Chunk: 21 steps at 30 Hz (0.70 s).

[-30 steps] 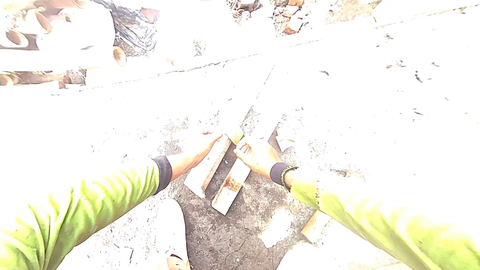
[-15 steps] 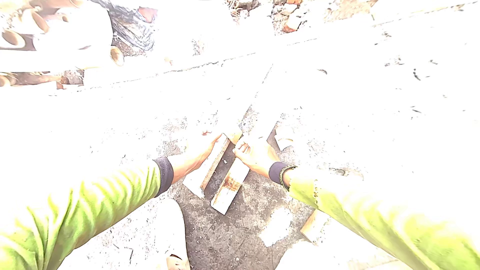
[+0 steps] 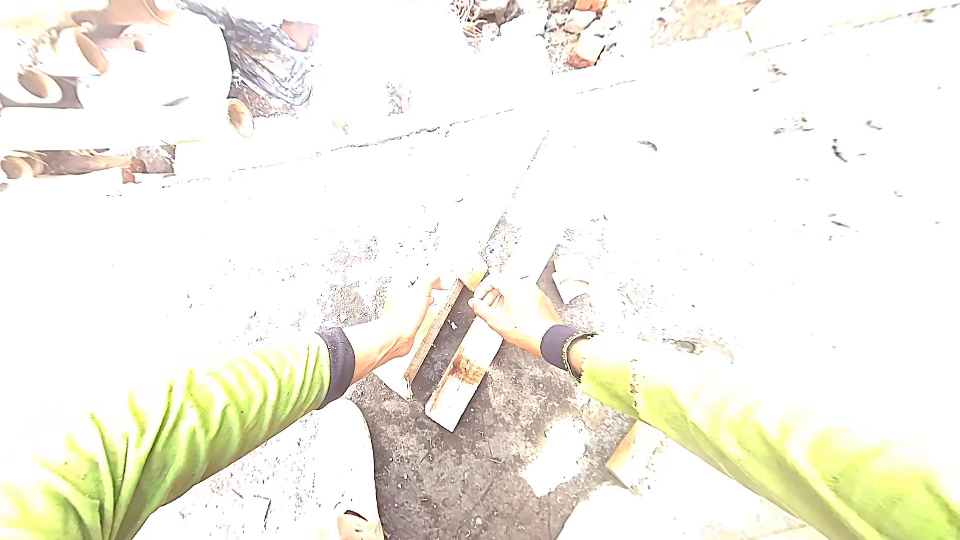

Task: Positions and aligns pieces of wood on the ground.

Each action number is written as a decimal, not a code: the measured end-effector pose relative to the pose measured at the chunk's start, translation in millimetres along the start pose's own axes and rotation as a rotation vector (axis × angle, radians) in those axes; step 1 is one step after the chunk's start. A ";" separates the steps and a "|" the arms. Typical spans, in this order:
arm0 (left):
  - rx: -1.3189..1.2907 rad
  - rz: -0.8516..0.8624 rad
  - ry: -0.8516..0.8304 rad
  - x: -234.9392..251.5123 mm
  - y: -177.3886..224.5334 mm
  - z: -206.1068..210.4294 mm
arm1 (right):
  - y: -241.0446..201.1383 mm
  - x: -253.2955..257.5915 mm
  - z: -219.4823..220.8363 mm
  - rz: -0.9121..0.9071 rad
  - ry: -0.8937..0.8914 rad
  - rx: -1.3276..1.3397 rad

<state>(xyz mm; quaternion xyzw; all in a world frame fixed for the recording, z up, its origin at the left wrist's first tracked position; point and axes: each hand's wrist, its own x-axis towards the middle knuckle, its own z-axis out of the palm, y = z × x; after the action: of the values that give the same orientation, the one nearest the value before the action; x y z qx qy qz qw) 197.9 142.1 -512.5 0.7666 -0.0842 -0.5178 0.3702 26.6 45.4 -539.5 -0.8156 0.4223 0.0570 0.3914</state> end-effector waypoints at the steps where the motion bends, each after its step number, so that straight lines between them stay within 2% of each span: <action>1: 0.035 0.016 -0.001 1.1 -2.2 -2.8 | 0.8 0.5 0.6 -0.002 0.002 0.000; 8: 0.071 0.352 0.035 15.6 -12.3 -17.9 | 2.6 1.7 1.3 -0.010 -0.003 -0.022; 21: 0.109 0.269 -0.058 10.8 1.3 -20.8 | 4.8 1.7 0.5 -0.021 -0.003 -0.029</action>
<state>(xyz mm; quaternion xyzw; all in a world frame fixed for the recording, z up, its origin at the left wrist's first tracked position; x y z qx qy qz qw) 220.9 145.7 -515.6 0.7522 -0.2249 -0.4800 0.3915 24.2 43.0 -543.4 -0.8254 0.4124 0.0604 0.3809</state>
